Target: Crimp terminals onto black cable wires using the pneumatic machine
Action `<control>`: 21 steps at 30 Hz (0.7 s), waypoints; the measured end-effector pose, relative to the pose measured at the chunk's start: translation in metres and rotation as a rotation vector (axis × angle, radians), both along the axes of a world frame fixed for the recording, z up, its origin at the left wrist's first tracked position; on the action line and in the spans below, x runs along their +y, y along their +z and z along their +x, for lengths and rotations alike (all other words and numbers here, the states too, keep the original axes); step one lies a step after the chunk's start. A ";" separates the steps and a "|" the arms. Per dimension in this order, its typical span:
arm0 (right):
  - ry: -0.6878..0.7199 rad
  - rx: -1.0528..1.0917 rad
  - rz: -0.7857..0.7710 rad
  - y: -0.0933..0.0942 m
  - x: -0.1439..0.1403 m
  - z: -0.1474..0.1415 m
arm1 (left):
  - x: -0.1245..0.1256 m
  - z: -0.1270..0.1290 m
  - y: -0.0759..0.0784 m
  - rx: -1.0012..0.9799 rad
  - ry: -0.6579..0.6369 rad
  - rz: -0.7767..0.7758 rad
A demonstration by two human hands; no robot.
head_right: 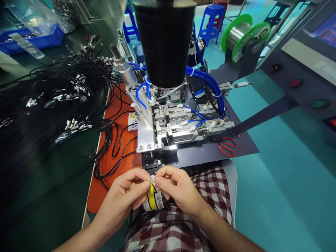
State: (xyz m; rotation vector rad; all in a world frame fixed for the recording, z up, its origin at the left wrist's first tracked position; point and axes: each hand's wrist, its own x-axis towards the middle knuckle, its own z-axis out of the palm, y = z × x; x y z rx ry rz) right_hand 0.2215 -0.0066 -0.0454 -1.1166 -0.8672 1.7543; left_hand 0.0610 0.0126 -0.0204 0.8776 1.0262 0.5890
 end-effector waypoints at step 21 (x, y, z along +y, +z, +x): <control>-0.049 -1.058 0.871 0.011 -0.012 0.001 | -0.002 0.004 0.000 0.031 0.043 0.104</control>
